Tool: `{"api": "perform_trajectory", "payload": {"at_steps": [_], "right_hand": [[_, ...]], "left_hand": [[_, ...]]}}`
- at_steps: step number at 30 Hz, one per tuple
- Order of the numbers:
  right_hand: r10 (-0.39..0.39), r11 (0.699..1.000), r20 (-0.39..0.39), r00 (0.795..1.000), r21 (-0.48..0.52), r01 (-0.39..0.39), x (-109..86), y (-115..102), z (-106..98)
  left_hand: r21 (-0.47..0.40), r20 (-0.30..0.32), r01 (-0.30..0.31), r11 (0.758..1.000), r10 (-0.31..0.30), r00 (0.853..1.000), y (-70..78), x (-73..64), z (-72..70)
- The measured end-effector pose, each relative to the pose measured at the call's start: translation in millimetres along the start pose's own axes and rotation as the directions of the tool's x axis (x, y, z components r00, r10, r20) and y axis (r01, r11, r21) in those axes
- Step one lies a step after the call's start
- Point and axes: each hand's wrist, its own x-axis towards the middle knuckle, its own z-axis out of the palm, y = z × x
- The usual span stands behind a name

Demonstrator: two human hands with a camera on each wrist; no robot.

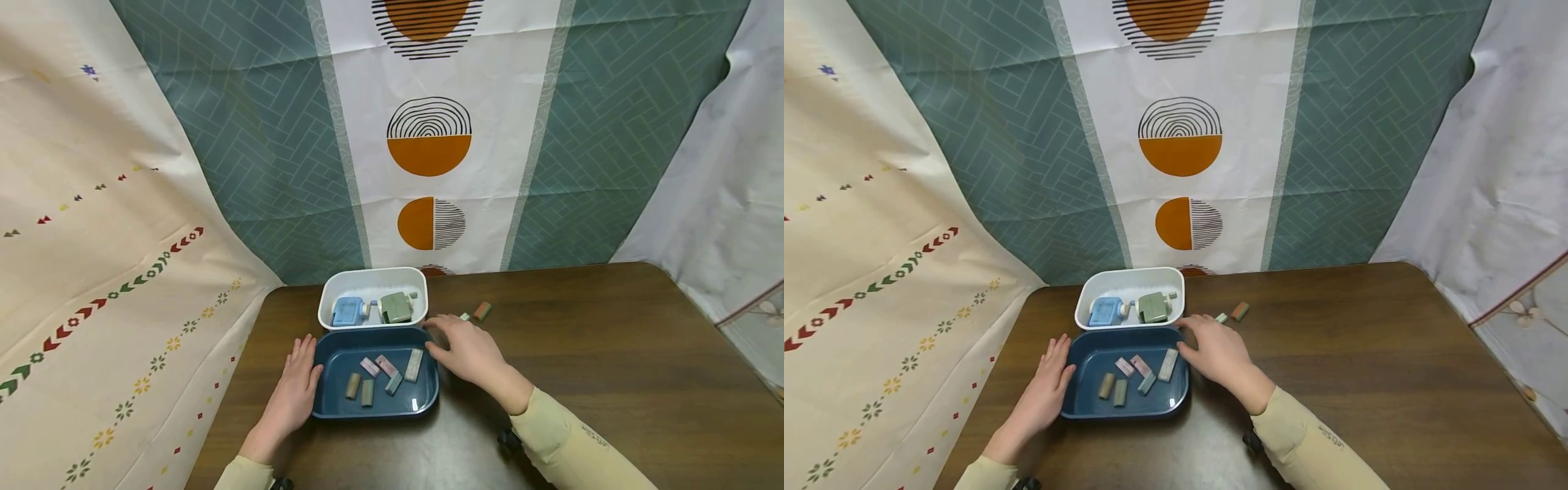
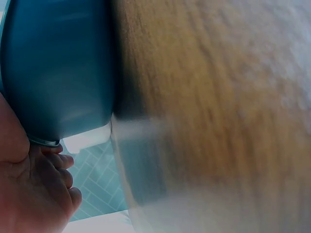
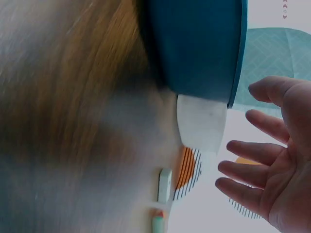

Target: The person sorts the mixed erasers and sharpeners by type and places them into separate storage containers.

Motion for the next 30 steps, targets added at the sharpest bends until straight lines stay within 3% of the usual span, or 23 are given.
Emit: {"api": "perform_trajectory", "payload": {"at_steps": [14,22,30], "right_hand": [[0.101,0.995,0.005,0.995,-0.003,-0.101,-1.1,35,-12],[0.099,0.994,-0.058,0.993,-0.035,-0.101,-2.9,61,-18],[0.139,0.988,-0.035,0.99,-0.063,-0.141,-3.9,77,-24]], "left_hand": [[0.01,-0.004,0.001,1.0,-0.001,1.0,-1.4,-0.3,0.8],[0.003,-0.005,-0.01,1.0,0.01,1.0,-0.8,0.0,0.4],[0.007,-0.009,-0.012,1.0,0.012,1.0,-2.1,0.3,0.9]]}}
